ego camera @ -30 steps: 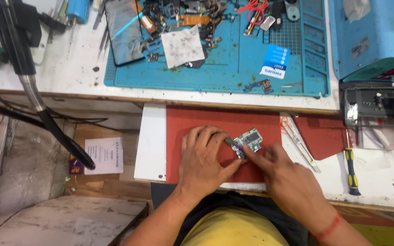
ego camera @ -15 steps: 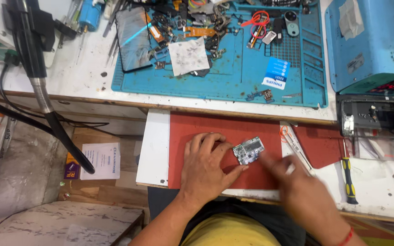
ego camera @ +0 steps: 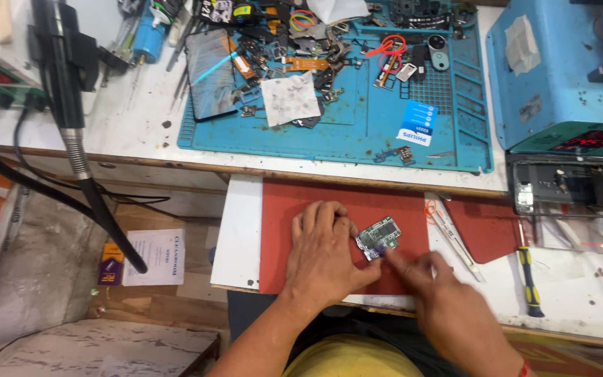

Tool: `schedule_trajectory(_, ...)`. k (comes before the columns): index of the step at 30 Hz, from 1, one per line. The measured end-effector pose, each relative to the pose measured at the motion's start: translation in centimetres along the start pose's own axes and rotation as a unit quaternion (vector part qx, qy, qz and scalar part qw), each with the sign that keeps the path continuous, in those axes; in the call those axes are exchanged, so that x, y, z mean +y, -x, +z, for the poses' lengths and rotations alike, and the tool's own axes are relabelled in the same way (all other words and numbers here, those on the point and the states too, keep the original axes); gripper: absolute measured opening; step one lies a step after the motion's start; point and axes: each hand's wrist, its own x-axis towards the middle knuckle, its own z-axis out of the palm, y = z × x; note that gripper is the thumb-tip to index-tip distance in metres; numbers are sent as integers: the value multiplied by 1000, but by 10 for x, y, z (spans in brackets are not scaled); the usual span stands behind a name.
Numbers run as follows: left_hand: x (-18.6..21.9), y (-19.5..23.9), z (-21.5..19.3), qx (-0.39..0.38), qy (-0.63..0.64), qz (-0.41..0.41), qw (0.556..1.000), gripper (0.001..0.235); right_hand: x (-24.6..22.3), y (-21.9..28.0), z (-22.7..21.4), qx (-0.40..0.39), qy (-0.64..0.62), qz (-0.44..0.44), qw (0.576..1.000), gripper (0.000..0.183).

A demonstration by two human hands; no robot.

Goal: The person uses a purple pen-like tool to repeatedly rub and clean the surface of a small green circuit board placed on a red mat. The person holds the board steady with the left hand while scrubbing specific areas with the right hand.

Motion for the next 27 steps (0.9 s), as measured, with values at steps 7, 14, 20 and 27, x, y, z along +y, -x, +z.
schedule_trajectory(7, -1, 7, 5, 13, -10, 9, 1000, 50, -4, 4, 2, -23, -13, -15, 1000, 68)
schedule_trajectory(14, -8, 14, 8, 49, -7, 47, 998, 51, -4, -4, -13, 2, -3, -3, 1000, 75)
schedule_trajectory(20, -11, 13, 10, 42, -1, 50, 998, 48, 11, 1, -15, -43, 23, 70, 996, 74)
schedule_trajectory(27, -18, 8, 0, 1, 24, 57, 998, 51, 8, -10, 3, -30, 0, -54, 998, 73)
